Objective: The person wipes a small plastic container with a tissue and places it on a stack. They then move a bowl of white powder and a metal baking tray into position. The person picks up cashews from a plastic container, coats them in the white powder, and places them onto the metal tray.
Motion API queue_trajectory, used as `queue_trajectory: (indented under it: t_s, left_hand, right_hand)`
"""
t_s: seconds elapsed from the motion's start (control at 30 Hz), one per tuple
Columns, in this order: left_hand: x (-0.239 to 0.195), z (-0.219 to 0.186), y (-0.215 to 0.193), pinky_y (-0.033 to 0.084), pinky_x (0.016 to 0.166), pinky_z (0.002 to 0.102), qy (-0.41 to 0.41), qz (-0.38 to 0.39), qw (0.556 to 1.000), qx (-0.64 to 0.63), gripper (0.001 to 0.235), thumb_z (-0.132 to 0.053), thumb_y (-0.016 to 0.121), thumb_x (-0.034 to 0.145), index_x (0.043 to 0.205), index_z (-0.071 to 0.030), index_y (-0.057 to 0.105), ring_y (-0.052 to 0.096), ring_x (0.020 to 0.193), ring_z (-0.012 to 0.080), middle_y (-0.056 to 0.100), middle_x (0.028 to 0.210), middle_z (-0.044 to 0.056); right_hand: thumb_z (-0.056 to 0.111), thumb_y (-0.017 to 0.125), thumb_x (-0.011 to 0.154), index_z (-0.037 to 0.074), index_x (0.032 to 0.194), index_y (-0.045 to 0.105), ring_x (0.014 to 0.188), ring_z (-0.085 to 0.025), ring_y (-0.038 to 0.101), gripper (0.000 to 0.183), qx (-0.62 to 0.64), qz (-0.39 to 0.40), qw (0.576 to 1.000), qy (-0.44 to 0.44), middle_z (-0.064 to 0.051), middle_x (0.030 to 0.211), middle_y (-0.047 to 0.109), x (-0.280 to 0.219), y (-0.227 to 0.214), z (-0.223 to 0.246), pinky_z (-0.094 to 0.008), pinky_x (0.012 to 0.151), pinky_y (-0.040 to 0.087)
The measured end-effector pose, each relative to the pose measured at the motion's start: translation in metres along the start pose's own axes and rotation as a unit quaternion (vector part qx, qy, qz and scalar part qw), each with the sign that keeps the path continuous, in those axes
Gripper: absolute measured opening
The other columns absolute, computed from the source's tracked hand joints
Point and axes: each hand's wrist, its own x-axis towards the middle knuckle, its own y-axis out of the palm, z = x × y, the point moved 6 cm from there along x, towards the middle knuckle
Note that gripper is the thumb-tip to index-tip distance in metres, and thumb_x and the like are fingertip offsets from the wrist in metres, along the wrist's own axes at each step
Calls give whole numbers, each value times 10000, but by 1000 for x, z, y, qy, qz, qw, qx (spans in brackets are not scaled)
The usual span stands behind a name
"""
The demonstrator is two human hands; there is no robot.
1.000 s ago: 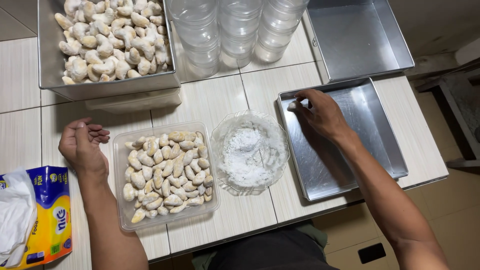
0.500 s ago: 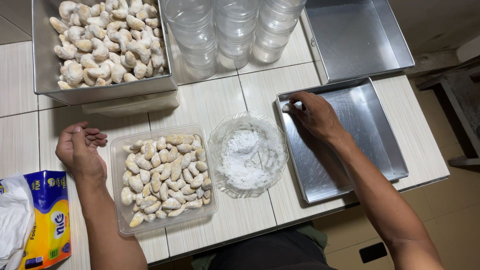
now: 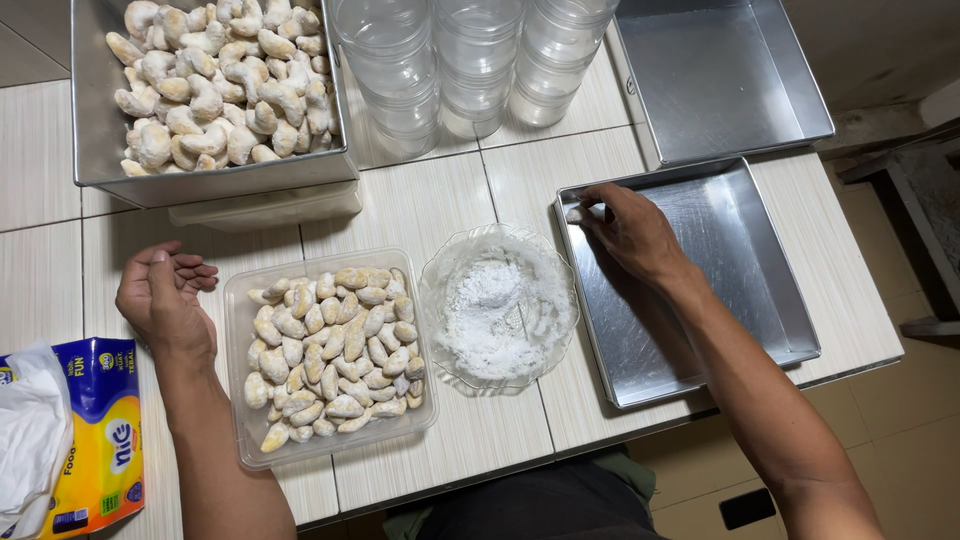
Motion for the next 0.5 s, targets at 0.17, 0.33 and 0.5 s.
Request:
queue_trajectory:
  t_s: [0.17,0.33,0.5]
  left_hand:
    - [0,0,0,499,597,231,-4,-5,1000,-1,179,-225,542,1072,1114,-82,642,656,695,170,648,837,73]
    - [2,4,-1,500,588,229,-1,-5,1000,-8,177,-215,539,1072,1110,-77,644,654,692,168,644,827,76]
    - [14,26,-9,488,544,239,1,-24,999,-29,131,-172,546,1062,1106,-71,617,643,648,179,632,802,99]
  right_hand:
    - [35,750,920,92,1194,598,884,-245,672,318,-3,14,1000,10,-74,1105,704,-1,-1,-1,-355,695,522]
    - [63,726,958,25,1209,639,985,-278,663,268,-4,-24,999,25,-135,1157,706,-2,-32,8,-356,783,555]
    - [116,708,988,98,1086,690,843,-127,596,102,36,-49,997,49,8,1024,717,-12,-50,68,-291,666,415]
